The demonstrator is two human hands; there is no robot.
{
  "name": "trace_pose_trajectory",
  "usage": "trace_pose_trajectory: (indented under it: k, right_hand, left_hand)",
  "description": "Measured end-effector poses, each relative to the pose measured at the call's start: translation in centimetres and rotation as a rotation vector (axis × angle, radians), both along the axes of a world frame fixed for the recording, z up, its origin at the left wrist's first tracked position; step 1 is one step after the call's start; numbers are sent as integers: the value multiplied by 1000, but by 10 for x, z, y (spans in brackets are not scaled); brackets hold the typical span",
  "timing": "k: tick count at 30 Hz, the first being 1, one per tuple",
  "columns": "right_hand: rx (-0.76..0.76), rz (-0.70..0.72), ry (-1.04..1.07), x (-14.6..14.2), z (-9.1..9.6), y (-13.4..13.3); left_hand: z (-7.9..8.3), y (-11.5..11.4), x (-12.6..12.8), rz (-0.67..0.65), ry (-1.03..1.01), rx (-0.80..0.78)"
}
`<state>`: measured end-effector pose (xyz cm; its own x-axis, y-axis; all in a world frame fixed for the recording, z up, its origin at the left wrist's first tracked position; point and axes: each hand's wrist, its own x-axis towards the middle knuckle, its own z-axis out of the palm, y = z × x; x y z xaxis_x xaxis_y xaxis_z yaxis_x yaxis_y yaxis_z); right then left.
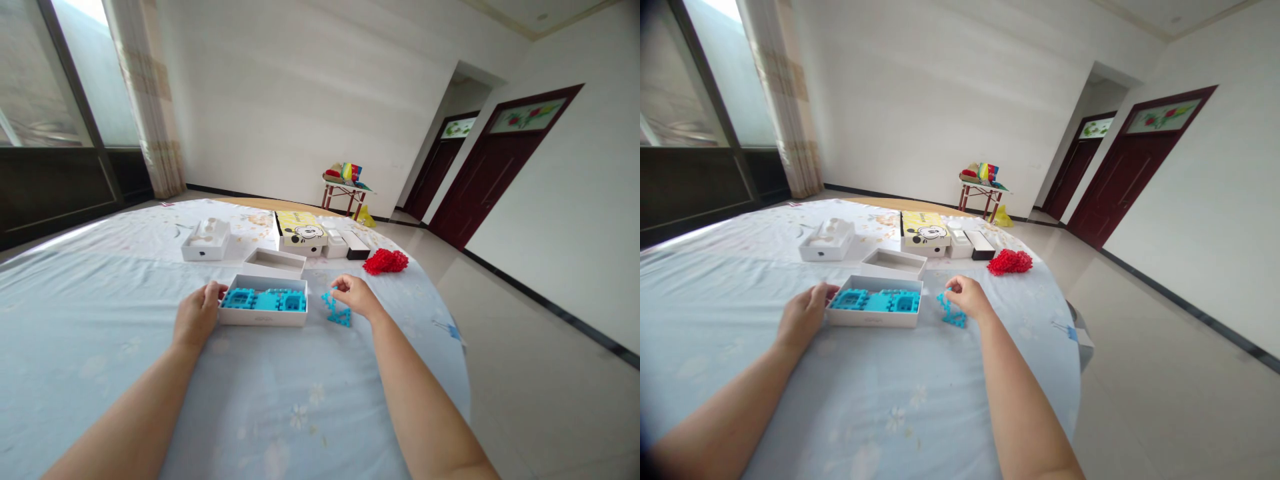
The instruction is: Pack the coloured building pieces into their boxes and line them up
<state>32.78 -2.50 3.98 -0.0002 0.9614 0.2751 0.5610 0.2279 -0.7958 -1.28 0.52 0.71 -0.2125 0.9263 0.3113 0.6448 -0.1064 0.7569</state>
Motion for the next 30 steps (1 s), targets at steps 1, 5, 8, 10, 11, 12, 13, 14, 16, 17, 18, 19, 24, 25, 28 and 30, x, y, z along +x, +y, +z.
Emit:
trace_pose_trajectory:
  k: [1, 5, 8, 10, 11, 12, 13, 14, 16, 17, 18, 19, 24, 25, 28, 30]
  right_hand:
    - [24, -15, 7, 0, 3, -1]
    - [128, -41, 168, -11, 14, 1]
    - [150, 15, 236, -34, 14, 10]
    - [144, 66, 262, -51, 9, 19]
    - [139, 87, 270, -58, 6, 23]
    - [132, 102, 268, -64, 3, 27]
    - [123, 107, 250, -69, 0, 30]
    - [116, 102, 218, -72, -2, 33]
    - [110, 70, 135, -72, -2, 34]
    - [111, 49, 100, -69, -1, 32]
    - [115, 27, 75, -64, 0, 30]
    - [120, 8, 56, -58, 2, 27]
    - [47, 25, -76, -19, 5, 11]
    - [2, 54, -114, -12, 3, 8]
    - [-149, 141, -222, 7, -2, -1]
    - [-226, 189, -286, 16, -6, -5]
  left_hand:
    - [0, 0, 0, 2, -1, -1]
    - [2, 0, 2, 3, -5, -2]
    - [2, 0, 2, -5, -26, -1]
    - [1, 0, 2, -8, -43, -2]
    - [1, 0, 2, -8, -50, 0]
    - [1, 0, 2, -10, -54, 3]
    - [1, -1, 2, -13, -57, 6]
    - [1, -1, 1, -15, -61, 10]
    - [1, -1, 1, -20, -65, 16]
    - [1, -1, 1, -22, -67, 18]
    - [0, -1, 1, -22, -69, 19]
    - [0, 0, 1, -22, -70, 21]
    - [-1, 2, 2, -13, -48, 15]
    - [-1, 2, 2, -13, -42, 11]
    - [-2, 2, 1, -12, -28, 12]
    - [-2, 2, 1, -6, -26, 18]
